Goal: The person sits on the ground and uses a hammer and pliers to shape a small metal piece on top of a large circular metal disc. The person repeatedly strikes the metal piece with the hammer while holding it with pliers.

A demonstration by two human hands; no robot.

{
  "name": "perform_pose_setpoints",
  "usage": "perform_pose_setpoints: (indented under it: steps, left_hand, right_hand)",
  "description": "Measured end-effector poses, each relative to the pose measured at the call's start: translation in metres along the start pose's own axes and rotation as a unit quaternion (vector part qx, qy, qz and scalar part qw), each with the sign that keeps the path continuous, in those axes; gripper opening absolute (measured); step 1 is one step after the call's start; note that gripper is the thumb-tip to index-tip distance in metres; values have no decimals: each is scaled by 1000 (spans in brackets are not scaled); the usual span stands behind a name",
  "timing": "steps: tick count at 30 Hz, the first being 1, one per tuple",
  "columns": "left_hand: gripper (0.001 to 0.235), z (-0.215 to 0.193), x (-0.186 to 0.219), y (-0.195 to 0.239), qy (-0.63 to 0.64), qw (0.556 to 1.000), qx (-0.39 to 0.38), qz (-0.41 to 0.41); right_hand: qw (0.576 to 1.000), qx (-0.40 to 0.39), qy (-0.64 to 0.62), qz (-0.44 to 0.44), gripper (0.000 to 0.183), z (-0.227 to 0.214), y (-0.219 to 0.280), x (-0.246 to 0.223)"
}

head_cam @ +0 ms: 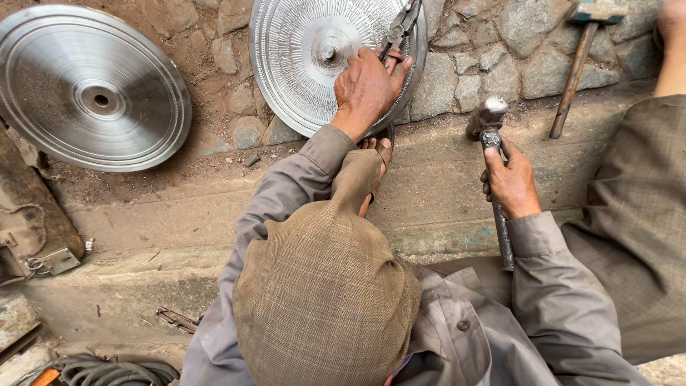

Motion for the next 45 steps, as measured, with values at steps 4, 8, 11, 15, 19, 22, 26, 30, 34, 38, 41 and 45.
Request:
perform_pose_setpoints:
  steps: [4, 8, 11, 15, 19, 22, 26, 30, 34, 38, 41, 45]
  left_hand:
    - [83, 6, -2, -2, -24, 999, -34, -23]
    - [82, 8, -3, -3, -40, 998, -30, -25]
    - [80, 10, -3, -2, -58, 998, -7, -6]
    - [78, 11, 3, 0, -126, 991, 44, 11]
    - [73, 11, 6, 3, -139, 987, 73, 43]
    - [72, 20, 0, 1, -151, 988, 23, 25]
    - [70, 13, 7, 5, -166, 982, 78, 47]
    - [67, 3, 14, 3, -176, 977, 90, 78]
    - [73, 13, -9, -2, -44, 995, -83, -25]
    - [77, 1, -14, -4, 39, 992, -105, -61]
    - [81, 1, -9, -2, 30, 994, -94, -43]
    - [82, -5, -2, 0, 30, 999, -29, -2]
  right_hand:
    - [1000, -8, -9, -11, 48, 3, -2, 1]
    - [999, -15, 4, -50, 49, 2, 2, -17]
    - [997, -14, 10, -78, 52, 3, 12, -38]
    - [986, -44, -11, -162, 52, -5, 35, -96]
    - [946, -35, -5, -322, 48, -43, 73, -178]
    - [879, -21, -24, -476, 49, -36, 75, -226]
    - [809, 29, 20, -587, 50, 15, 23, -249]
    - [877, -43, 226, -423, 51, 64, -37, -214]
    - [955, -81, 19, -286, 52, 46, -34, -174]
    - [987, -22, -3, -161, 51, 10, -5, -104]
    - [997, -19, 17, -76, 46, -1, 3, -43]
    - [1000, -13, -11, -7, 49, 3, 2, 7]
Point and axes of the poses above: each hand's wrist, its own y-axis away from the middle knuckle, its own z-axis out of the palm, x = y × z, the point moved 8 cm from there along -y, towards the middle knuckle, and after that the axes turned 1 degree about x, right-handed, at the moved point
